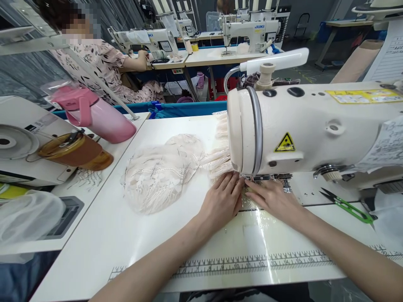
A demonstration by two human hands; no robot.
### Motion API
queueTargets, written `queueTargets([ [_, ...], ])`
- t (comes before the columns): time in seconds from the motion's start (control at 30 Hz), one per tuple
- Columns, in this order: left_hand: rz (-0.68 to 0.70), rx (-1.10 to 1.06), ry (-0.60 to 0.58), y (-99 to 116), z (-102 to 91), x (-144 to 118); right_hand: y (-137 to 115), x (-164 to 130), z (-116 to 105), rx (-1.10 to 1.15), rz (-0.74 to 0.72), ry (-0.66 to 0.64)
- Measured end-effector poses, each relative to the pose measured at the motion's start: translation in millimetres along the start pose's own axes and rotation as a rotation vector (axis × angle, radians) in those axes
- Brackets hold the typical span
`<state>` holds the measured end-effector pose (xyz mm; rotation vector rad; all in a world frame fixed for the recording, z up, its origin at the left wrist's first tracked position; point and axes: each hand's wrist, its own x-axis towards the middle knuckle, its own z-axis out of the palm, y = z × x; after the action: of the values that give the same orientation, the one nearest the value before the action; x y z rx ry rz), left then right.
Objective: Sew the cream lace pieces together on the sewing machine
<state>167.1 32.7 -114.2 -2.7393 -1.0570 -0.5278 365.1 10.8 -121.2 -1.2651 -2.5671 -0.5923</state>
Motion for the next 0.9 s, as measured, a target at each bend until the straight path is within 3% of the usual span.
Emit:
queueTargets([
  [0.23, -0.017, -0.013, -0.011, 0, -1.0, 2, 2, -1, 0, 0.067, 0.083, 0.015],
  [0.47, -0.054, -0.025, -0.061, 0, -3.3, 4, 17, 4, -10, 0.422, 0.325, 0.064],
  [0.67, -0.082, 0.004, -0.049, 5, -7.1, 2, 16, 4, 0, 0.602, 0.528, 0.116],
  [0.8, -0.129, 0.021, -0.080, 2, -11.1, 7, 17, 1, 5, 0.638, 0.519, 0.153],
  [0.9, -0.226, -0.059, -0.060, -12, -12.0, 29, 20, 0, 5, 0.669, 0.465, 0.164],
])
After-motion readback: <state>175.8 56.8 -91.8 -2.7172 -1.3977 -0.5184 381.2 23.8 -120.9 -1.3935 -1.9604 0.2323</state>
